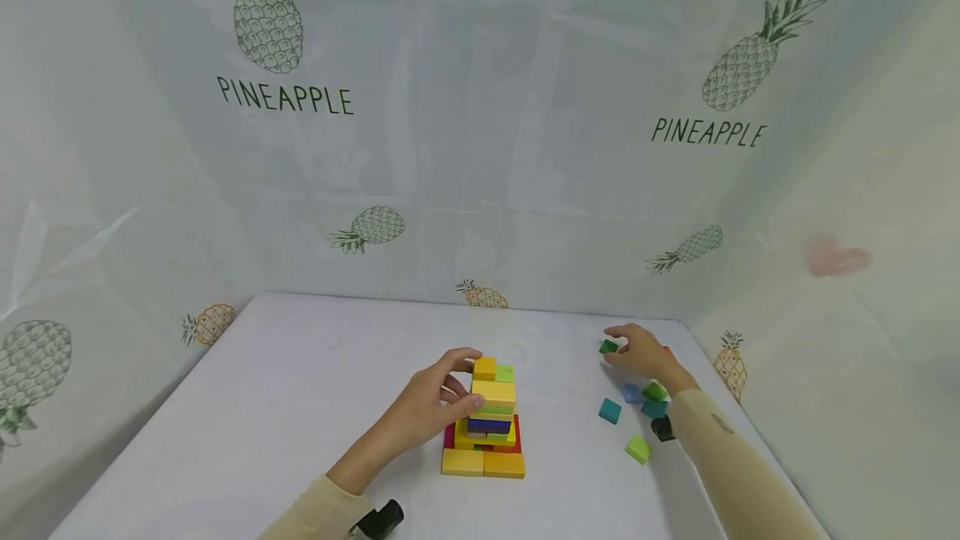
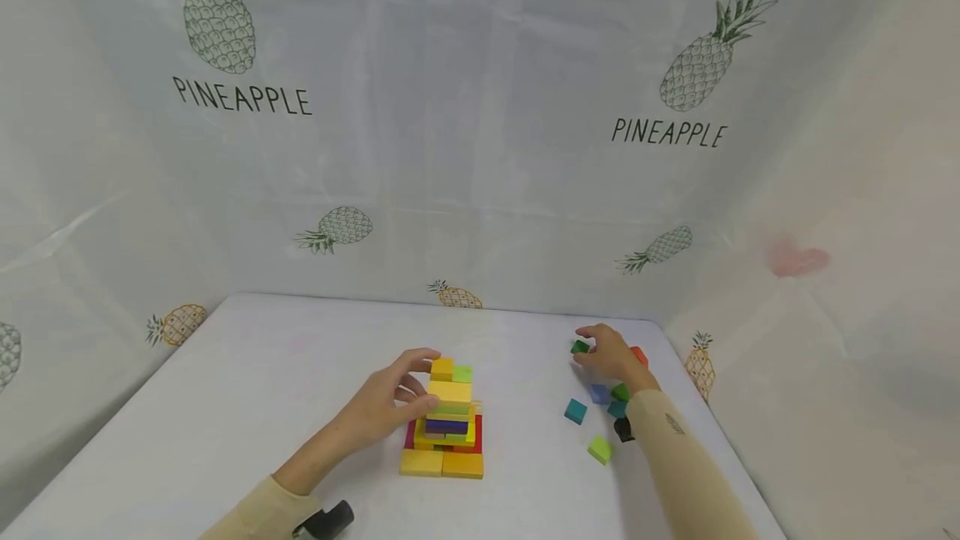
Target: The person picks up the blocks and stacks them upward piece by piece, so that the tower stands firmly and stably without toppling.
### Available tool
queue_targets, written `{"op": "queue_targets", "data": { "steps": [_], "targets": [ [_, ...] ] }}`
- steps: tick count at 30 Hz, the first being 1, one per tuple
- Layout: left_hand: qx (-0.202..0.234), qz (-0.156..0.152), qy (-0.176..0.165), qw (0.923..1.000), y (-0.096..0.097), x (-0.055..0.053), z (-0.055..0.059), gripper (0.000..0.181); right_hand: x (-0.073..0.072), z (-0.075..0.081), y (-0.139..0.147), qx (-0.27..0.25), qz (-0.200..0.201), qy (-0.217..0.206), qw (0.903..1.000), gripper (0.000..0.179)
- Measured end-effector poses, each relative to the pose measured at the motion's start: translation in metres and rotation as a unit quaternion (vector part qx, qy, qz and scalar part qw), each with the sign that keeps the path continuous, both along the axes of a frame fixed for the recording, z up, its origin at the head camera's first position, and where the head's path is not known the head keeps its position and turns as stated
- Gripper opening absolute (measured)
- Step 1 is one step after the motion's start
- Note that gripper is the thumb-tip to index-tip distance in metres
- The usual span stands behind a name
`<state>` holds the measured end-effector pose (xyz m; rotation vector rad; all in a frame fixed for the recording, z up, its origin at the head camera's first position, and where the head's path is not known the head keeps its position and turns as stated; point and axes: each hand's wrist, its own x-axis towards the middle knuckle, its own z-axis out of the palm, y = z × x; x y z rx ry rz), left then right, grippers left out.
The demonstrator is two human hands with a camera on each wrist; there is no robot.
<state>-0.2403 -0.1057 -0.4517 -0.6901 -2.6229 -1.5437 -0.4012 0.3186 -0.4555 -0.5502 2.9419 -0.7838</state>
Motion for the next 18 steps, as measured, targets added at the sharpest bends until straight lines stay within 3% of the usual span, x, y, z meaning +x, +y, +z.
{"op": "queue_targets", "data": {
  "steps": [8, 18],
  "targets": [
    [-0.003, 0.005, 0.000, 1.0000, 0.000, 0.000, 0.001, 0.059, -0.011, -0.012, 0.000, 0.019, -0.013, -0.025, 0.9994, 0.054],
    [-0.002, 0.000, 0.003, 1.0000, 0.000, -0.001, 0.000, 0.059, -0.007, -0.014, -0.008, 0.022, -0.010, -0.038, 0.9990, 0.035]
  ]
}}
